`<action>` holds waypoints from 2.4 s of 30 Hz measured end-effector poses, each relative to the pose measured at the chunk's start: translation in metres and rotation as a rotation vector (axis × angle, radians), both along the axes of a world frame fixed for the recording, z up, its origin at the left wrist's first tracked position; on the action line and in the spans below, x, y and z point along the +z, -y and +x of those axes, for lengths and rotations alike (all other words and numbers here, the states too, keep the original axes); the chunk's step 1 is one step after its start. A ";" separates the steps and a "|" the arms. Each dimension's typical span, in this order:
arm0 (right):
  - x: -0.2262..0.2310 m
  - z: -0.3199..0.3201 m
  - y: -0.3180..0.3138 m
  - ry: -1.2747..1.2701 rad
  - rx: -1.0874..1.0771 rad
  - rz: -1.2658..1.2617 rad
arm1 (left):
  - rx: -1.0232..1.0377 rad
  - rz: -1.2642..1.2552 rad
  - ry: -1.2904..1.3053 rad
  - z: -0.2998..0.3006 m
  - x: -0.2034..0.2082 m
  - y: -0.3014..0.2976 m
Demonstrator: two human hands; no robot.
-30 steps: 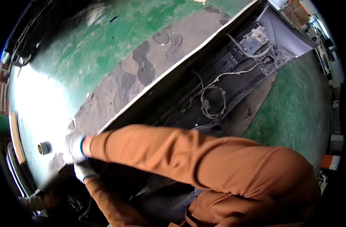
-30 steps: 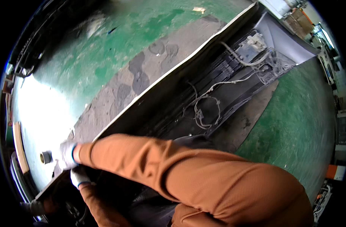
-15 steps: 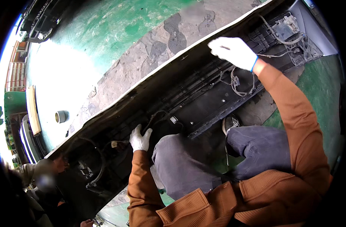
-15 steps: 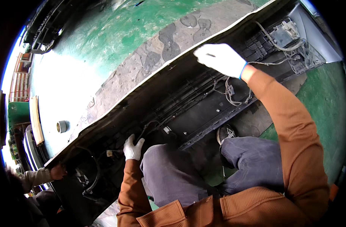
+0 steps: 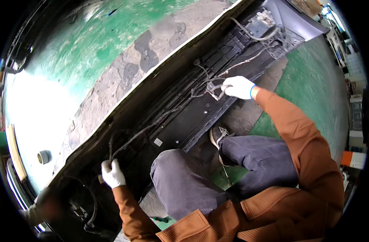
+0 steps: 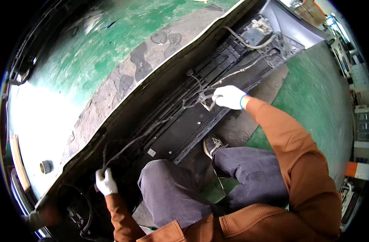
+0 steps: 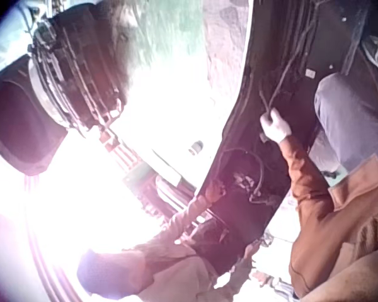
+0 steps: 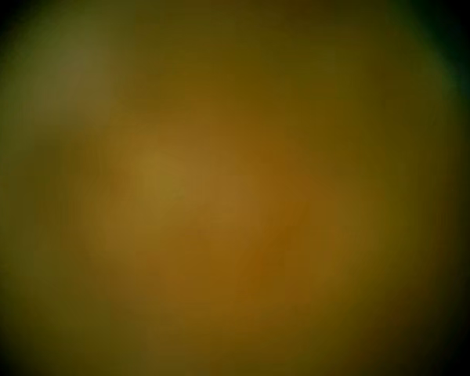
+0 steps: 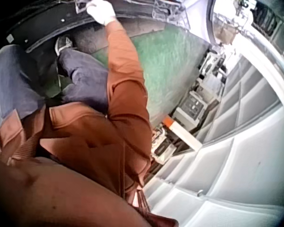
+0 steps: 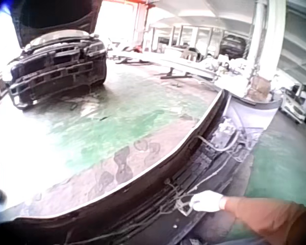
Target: The person works on the rear bumper of a car, removing a small black component and its attached wiring from the bumper's interior. They then reposition the bumper and continue to manipulate the wiring harness and internal components.
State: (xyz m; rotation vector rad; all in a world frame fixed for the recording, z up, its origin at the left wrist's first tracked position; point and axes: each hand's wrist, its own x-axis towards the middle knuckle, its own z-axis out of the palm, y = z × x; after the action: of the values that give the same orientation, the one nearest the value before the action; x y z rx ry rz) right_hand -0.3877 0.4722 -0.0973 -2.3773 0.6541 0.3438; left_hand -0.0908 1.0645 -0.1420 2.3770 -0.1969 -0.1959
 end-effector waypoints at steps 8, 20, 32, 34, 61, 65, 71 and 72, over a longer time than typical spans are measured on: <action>0.114 0.011 0.033 0.144 -0.034 0.307 | -0.032 -0.122 -0.096 0.023 0.013 -0.018; 0.067 -0.013 -0.048 -0.049 0.132 0.455 | -0.487 0.211 0.425 -0.022 0.060 0.143; 0.144 -0.058 -0.040 0.071 0.164 0.486 | -1.239 0.176 -0.532 -0.157 0.009 0.406; 0.142 -0.073 -0.038 -0.141 -0.017 0.639 | -1.076 0.016 -0.397 -0.149 -0.002 0.407; 0.111 -0.119 0.022 0.719 -0.851 0.731 | -0.326 -0.885 -0.644 -0.101 0.022 0.420; 0.094 -0.131 0.031 1.025 -0.779 0.907 | -0.330 -0.875 -0.685 -0.102 0.017 0.420; 0.087 -0.124 0.042 0.911 -1.110 0.884 | -0.279 -0.869 -0.768 -0.102 0.009 0.423; 0.089 -0.123 0.043 0.911 -1.180 0.908 | -0.281 -0.845 -0.771 -0.102 0.008 0.423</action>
State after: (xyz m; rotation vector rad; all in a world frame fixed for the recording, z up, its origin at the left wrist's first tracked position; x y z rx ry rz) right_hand -0.5103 0.4293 -0.0082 -0.8290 0.9860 -0.7569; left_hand -0.1932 0.6413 -0.1342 1.3089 -0.1872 -0.9331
